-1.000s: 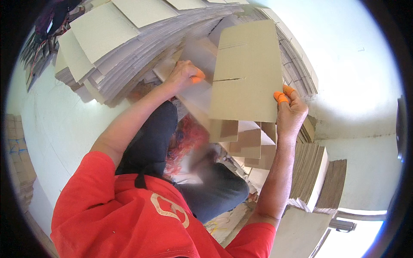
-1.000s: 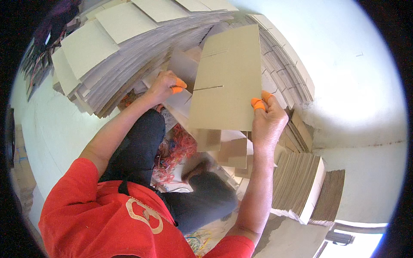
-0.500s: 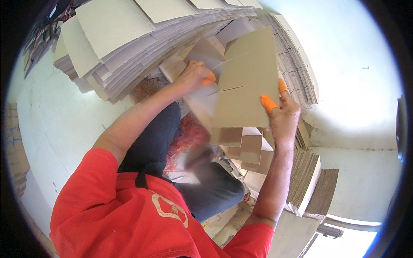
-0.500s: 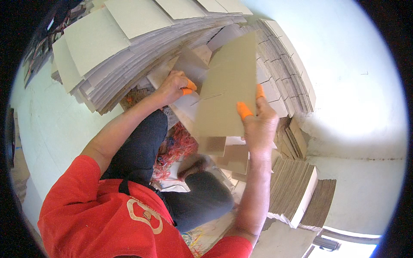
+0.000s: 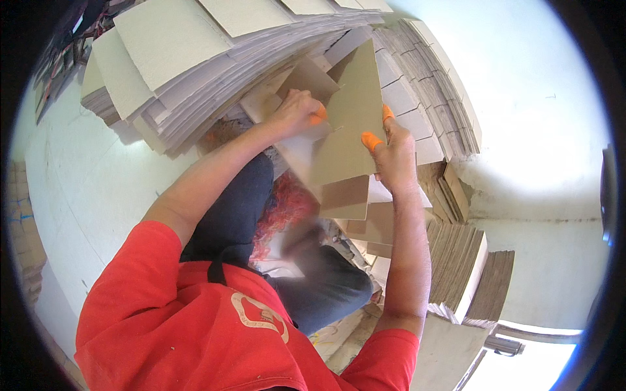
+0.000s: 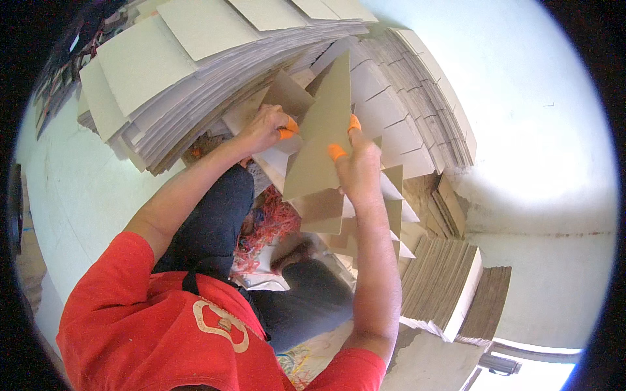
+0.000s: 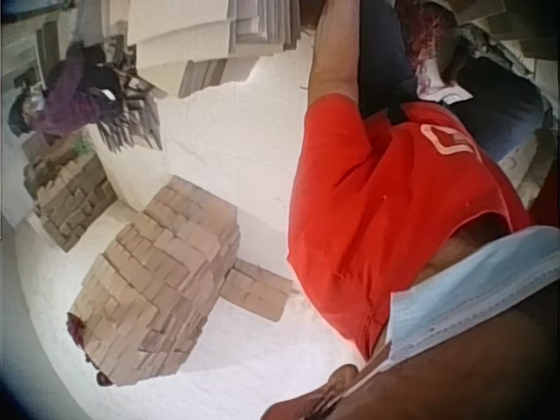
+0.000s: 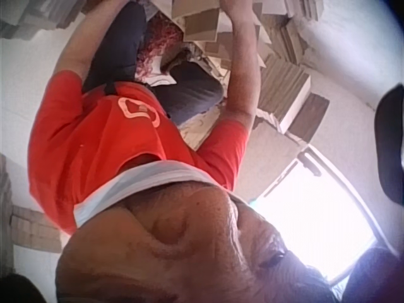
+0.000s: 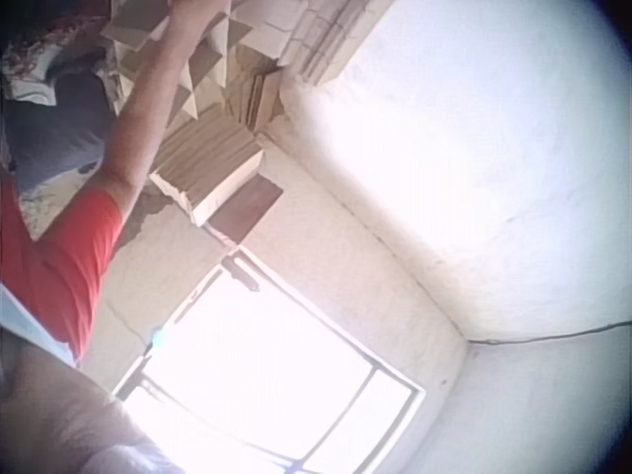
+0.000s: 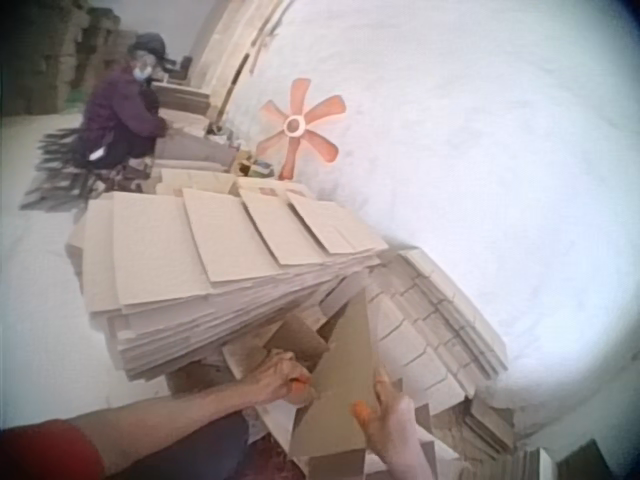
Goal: The person sits on the floor and repeatedly folds flat cardboard pieces along pre-scored lines, then stacks the folded pieces to the right. The hands manipulate each piece individually, folding flaps inward and placing the finished units into a growing stack.
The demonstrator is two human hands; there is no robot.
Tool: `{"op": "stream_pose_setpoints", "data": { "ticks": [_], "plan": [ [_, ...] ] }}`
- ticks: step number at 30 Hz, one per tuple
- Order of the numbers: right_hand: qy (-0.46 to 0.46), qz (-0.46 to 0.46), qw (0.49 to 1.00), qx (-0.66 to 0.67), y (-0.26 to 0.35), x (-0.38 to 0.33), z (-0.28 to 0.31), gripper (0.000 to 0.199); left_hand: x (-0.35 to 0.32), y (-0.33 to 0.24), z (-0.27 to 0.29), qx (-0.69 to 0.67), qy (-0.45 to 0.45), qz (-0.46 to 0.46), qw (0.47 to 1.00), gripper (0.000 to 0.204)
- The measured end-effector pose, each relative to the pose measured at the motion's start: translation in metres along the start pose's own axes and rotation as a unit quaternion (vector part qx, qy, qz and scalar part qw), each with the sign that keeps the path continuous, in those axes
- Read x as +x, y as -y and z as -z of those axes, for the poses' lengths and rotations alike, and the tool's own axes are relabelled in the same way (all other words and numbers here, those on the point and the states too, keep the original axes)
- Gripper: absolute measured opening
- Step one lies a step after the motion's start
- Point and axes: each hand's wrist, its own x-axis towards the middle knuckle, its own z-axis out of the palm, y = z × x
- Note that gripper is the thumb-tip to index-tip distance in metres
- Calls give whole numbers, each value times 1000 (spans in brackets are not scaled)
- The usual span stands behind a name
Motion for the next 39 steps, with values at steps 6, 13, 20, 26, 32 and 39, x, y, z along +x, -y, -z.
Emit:
{"op": "stream_pose_setpoints", "data": {
  "ticks": [6, 13, 20, 26, 32, 39],
  "plan": [
    [87, -100, 991, 27, 1, 8, -18, 53, 1, -3, 6, 11, 0, 7, 1000, 10],
    [94, -20, 977, -188, -52, -22, -101, 65, 2, 1, -2, 19, 5, -10, 1000, 13],
    [-225, 4, 936, -271, -118, -4, -12, 77, -5, -31, 14, 185, 1, -100, 978, 65],
    [-111, -220, 925, -290, -239, -41, 46, 86, 23, -55, -2, 149, 195, -155, 957, 90],
    [-26, -135, 977, -161, -137, -77, -1, 94, 66, -41, -39, 133, 237, -141, 952, 81],
    [-60, -53, 970, -231, -168, -96, -32, 31, 103, -28, -89, 91, 326, -222, 914, 39]
  ]
}}
